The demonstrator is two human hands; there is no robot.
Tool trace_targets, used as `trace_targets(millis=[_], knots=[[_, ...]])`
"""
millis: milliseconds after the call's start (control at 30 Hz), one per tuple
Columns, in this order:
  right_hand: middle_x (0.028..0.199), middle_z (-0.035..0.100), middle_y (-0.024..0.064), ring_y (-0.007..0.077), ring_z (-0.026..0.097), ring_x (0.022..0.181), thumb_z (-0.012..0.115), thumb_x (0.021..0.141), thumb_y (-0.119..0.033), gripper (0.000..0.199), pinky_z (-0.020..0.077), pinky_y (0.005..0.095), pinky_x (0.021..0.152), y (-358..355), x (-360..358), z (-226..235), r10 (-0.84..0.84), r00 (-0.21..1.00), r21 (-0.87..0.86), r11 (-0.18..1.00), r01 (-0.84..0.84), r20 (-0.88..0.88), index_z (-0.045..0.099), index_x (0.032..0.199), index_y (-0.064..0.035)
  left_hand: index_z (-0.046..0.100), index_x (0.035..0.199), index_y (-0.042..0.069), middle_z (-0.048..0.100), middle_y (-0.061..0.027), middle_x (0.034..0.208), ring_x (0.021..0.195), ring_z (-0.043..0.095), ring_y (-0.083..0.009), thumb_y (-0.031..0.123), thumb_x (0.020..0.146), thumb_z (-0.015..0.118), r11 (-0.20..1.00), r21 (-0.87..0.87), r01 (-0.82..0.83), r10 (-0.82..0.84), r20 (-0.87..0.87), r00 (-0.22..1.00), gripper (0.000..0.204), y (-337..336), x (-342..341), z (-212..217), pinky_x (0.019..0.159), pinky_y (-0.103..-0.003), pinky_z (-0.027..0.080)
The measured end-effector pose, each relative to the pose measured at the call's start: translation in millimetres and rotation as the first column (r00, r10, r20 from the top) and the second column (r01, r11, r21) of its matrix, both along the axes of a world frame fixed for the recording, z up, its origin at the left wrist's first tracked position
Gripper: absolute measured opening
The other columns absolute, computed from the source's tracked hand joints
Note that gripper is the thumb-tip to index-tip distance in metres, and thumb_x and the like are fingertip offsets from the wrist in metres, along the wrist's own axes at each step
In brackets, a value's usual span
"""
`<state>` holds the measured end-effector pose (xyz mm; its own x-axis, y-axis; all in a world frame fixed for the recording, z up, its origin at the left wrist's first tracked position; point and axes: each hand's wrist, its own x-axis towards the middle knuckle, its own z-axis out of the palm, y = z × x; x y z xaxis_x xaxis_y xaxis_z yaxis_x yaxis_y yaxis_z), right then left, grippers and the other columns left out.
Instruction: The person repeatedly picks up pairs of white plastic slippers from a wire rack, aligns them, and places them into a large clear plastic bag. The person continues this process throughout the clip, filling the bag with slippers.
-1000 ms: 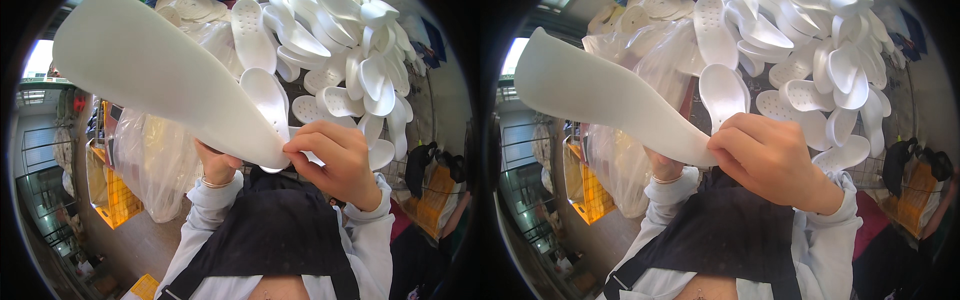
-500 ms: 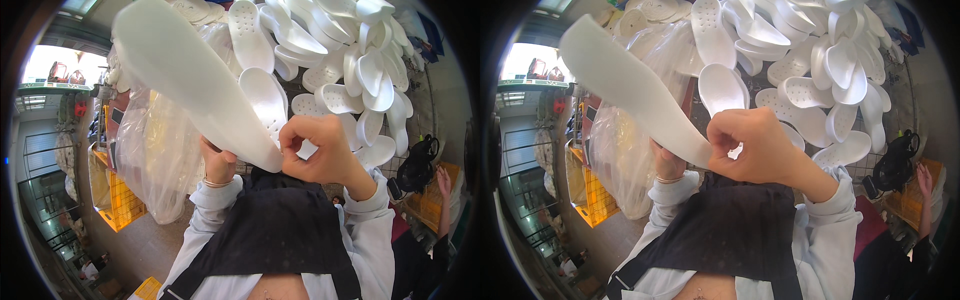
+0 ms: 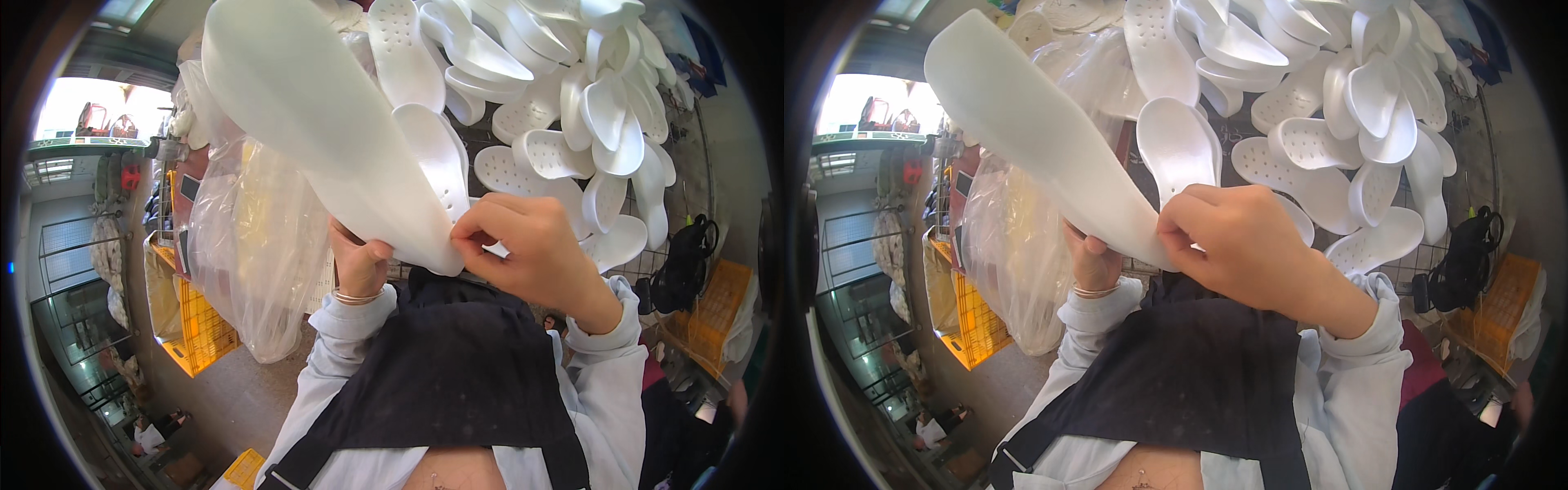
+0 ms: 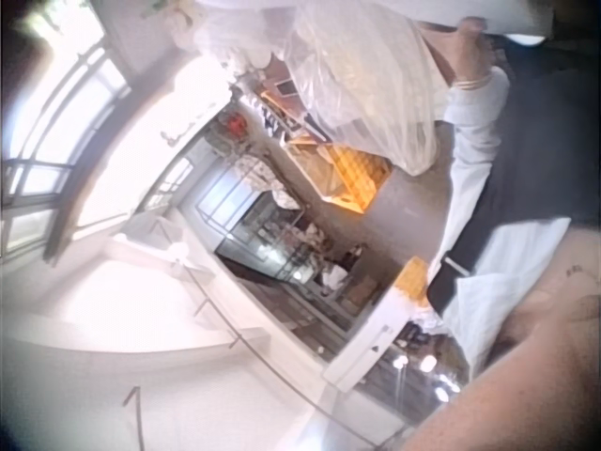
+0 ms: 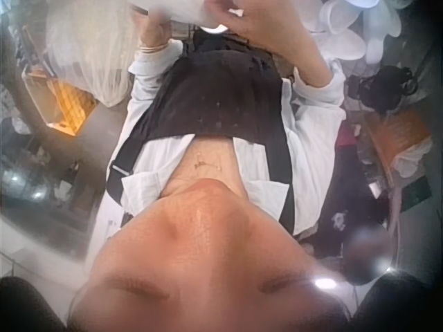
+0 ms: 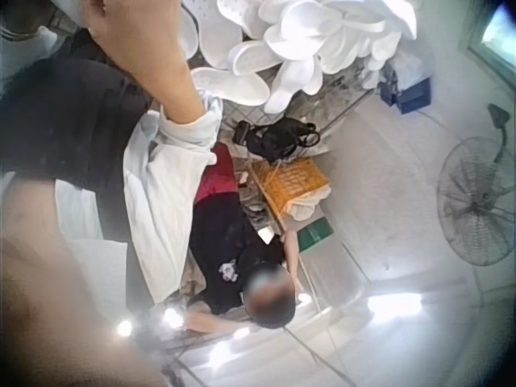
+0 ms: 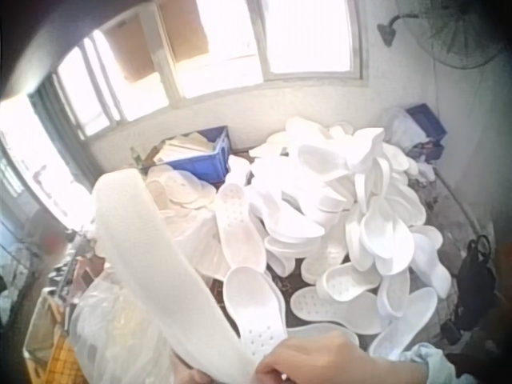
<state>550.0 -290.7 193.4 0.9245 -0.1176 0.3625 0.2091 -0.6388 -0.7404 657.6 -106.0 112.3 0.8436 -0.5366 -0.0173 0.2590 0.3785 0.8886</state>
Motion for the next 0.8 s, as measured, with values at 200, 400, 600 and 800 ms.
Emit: trace_targets(millis=[200, 400, 600, 800], knots=[[0.064, 0.057, 0.0047, 0.0176, 0.058, 0.053, 0.065, 0.066, 0.002, 0.013, 0.0462, 0.0264, 0.049, -2, 7, -10, -0.001, 0.995, -0.029, 1.000, 0.004, 0.099, 0.056, 0.073, -0.0040, 0.053, 0.116, 0.000, 0.065, -0.0053, 0.098, 0.092, 0.065, -0.0190, 0.034, 0.067, 0.088, 1.000, 0.007, 0.029, -0.030, 0.029, 0.999, 0.069, -4, 5, -2, 0.080, -0.033, 0.053], [0.081, 0.063, 0.0040, 0.0107, 0.061, 0.072, 0.064, 0.076, -0.006, 0.014, 0.0486, 0.0231, 0.063, -17, 4, -24, 0.058, 0.977, 0.456, 0.889, 0.043, -0.207, 0.059, 0.088, -0.0020, 0.049, 0.124, -0.001, 0.062, -0.0094, 0.114, 0.105, 0.062, -0.0215, 0.034, 0.076, 0.081, 0.991, -0.076, 0.113, -0.122, -0.126, 0.985, 0.068, -12, 1, -7, 0.090, -0.036, 0.050], [0.100, 0.066, 0.0170, 0.0167, 0.065, 0.088, 0.071, 0.082, -0.022, 0.043, 0.0517, 0.0303, 0.072, -29, 9, -36, -0.076, 0.973, 0.779, 0.587, 0.219, -0.217, 0.056, 0.111, 0.0059, 0.038, 0.137, 0.001, 0.048, -0.0113, 0.131, 0.122, 0.046, -0.0202, 0.029, 0.083, 0.075, 0.963, 0.192, 0.187, -0.207, 0.087, 0.975, 0.072, -44, 2, -43, 0.103, -0.034, 0.036], [0.110, 0.064, 0.0193, 0.0223, 0.064, 0.095, 0.076, 0.077, -0.025, 0.049, 0.0511, 0.0318, 0.077, -111, -33, -94, -0.474, 0.865, 0.419, 0.761, 0.495, -0.162, 0.057, 0.112, 0.0039, 0.055, 0.119, -0.007, 0.065, -0.0169, 0.106, 0.094, 0.064, -0.0235, 0.034, 0.087, 0.064, 0.612, 0.746, 0.264, -0.273, -0.114, 0.955, 0.053, -46, 52, -149, 0.086, -0.034, 0.049]])
